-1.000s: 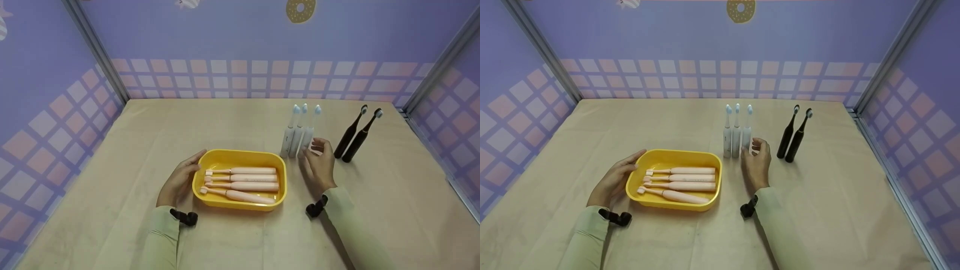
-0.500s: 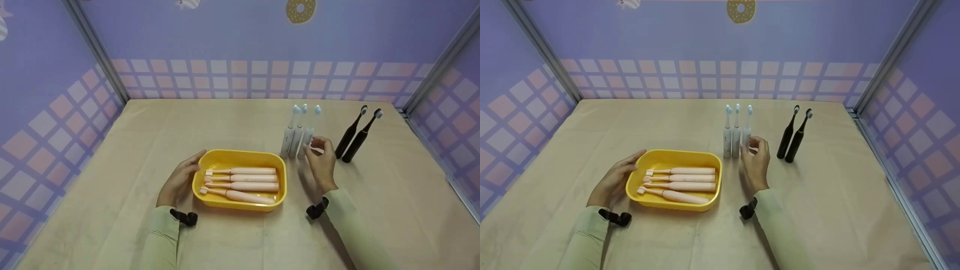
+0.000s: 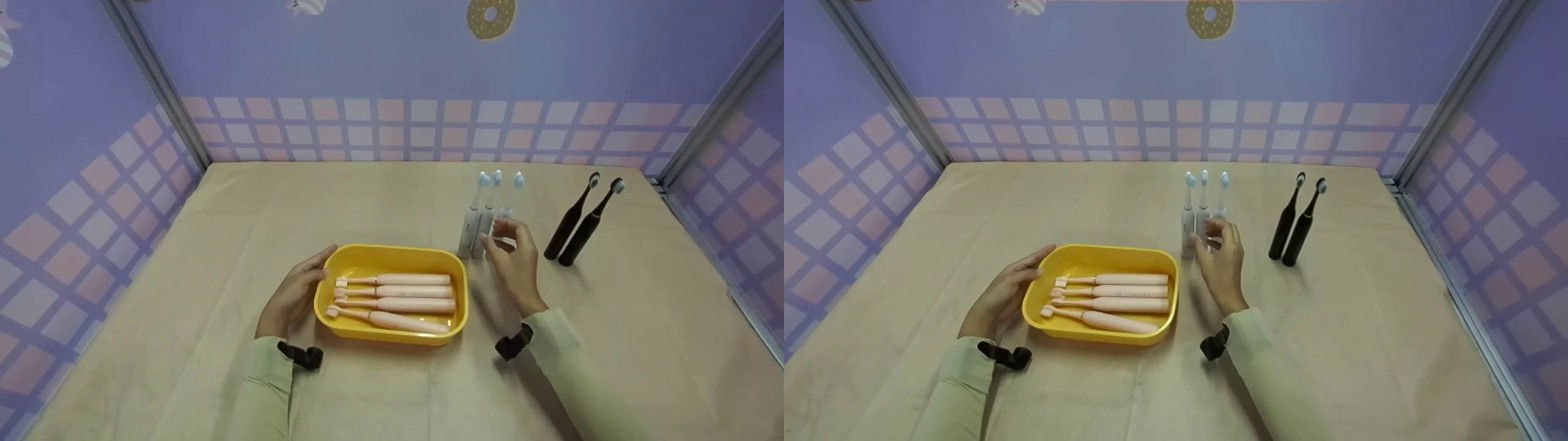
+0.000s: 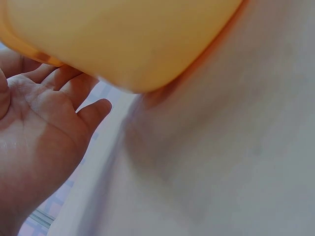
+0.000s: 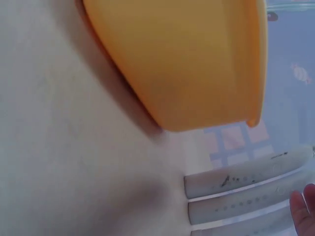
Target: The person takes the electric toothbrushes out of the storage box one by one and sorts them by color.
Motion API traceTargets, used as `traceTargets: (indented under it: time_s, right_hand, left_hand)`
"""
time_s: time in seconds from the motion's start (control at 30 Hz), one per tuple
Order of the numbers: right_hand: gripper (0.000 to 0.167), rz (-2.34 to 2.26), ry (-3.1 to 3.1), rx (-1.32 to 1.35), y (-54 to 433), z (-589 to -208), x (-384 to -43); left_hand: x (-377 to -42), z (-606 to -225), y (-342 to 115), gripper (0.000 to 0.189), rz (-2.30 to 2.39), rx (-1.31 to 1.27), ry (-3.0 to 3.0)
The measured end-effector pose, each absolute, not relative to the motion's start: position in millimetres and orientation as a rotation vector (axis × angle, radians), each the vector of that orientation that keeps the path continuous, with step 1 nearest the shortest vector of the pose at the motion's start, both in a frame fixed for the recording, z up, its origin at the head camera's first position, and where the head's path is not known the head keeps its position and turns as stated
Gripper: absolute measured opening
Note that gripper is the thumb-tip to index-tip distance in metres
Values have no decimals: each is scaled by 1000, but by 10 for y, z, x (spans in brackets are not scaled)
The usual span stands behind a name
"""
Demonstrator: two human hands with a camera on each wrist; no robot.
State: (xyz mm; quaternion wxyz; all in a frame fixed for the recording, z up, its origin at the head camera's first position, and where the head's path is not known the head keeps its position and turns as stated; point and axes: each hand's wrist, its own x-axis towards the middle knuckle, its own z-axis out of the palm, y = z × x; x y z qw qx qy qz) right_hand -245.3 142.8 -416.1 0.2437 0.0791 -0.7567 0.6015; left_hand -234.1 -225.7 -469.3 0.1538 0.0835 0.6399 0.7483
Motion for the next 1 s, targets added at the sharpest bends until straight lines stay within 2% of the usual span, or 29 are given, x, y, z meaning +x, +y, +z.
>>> traceTargets:
  time_s: [0.23, 0.47, 1.0]
  right_hand:
    - [32, 1637, -2080, 332, 1328, -4070, -2399]
    - [35, 1609, -2107, 436, 1298, -4252, -2558]
    - [37, 1539, -2323, 654, 1021, -4088, -2542]
  left_hand:
    - [-2341, -4691, -2249, 56, 2147, 221, 1831]
    - [-2341, -4691, -2240, 56, 2160, 196, 1817]
    - [-2322, -4673, -2235, 56, 2161, 199, 1803]
